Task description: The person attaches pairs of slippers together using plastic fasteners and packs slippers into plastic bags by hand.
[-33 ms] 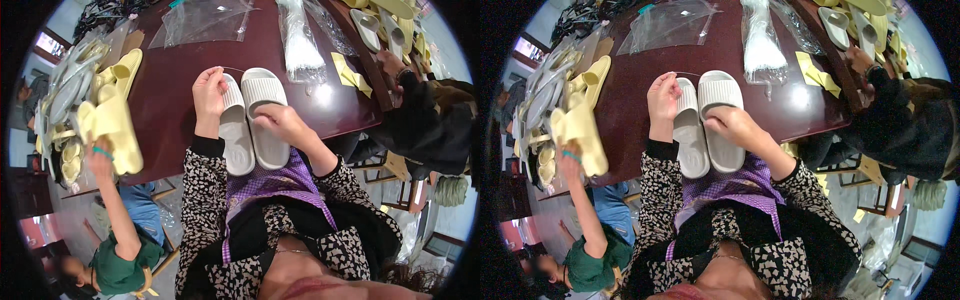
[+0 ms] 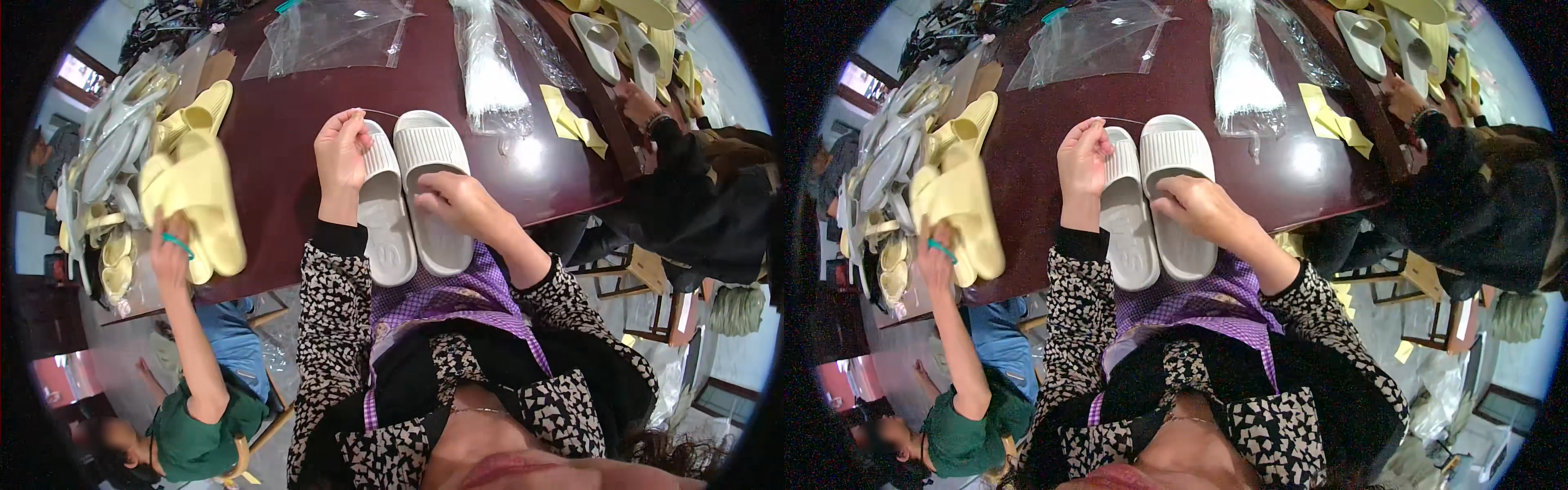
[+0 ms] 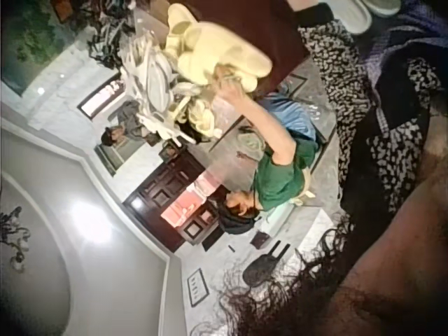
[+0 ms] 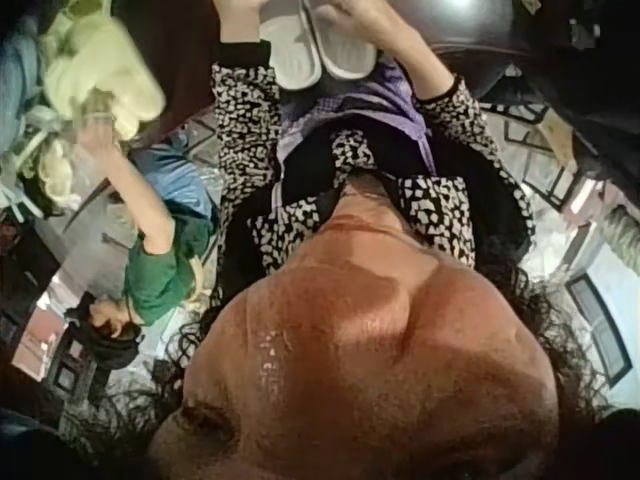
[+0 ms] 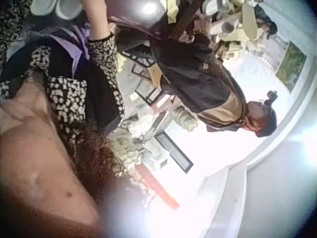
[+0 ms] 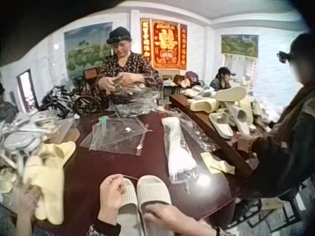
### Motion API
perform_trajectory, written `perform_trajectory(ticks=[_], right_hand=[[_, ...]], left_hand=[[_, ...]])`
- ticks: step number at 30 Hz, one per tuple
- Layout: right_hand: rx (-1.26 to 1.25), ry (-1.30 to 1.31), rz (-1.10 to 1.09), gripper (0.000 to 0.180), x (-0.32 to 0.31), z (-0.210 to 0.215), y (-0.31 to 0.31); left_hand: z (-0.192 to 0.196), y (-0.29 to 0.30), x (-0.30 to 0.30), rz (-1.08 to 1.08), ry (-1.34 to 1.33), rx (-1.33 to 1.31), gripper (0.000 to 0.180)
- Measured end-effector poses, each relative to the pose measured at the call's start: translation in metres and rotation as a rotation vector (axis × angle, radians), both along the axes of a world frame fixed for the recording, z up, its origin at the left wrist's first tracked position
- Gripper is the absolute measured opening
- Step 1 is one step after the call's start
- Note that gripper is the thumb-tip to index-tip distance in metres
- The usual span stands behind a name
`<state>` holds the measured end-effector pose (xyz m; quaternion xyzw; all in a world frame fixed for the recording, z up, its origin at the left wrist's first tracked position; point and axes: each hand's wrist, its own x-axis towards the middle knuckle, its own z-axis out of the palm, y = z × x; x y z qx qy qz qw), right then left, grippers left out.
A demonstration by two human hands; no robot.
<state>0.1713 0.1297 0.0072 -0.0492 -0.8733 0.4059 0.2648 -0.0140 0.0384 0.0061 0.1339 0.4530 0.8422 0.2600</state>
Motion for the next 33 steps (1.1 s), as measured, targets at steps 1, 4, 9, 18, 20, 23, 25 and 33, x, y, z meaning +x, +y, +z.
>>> perform_trajectory(ticks=[1, 4, 9, 18, 20, 23, 25, 33], right_hand=[[0.096, -0.021, -0.036, 0.023, -0.001, -0.001, -0.005], [0.172, -0.149, -0.073, 0.030, -0.009, 0.001, -0.007], [0.180, -0.397, -0.155, 0.042, -0.029, 0.002, -0.009], [0.244, -0.319, -0.283, 0.040, -0.047, -0.007, -0.015], [0.235, -0.326, -0.278, 0.039, -0.049, -0.004, -0.015], [0.222, -0.343, -0.327, 0.036, -0.045, 0.004, 0.000], [0.187, -0.409, -0.254, 0.036, -0.042, -0.001, 0.008], [0.219, -0.247, -0.438, 0.033, -0.018, 0.026, 0.044]], left_hand=[[-0.001, 0.000, -0.001, 0.003, 0.000, -0.001, 0.009], [-0.002, 0.001, -0.005, 0.003, 0.007, -0.003, 0.010], [-0.004, 0.007, -0.005, -0.027, 0.017, -0.004, 0.010], [-0.001, 0.009, -0.011, -0.062, 0.031, 0.005, 0.013], [0.006, 0.007, -0.011, -0.041, 0.049, -0.032, 0.014], [0.022, 0.016, 0.001, 0.049, 0.131, -0.135, 0.020], [0.021, 0.012, 0.001, 0.128, 0.285, -0.200, 0.026], [0.047, -0.054, 0.027, 0.354, 0.551, -0.410, 0.029]])
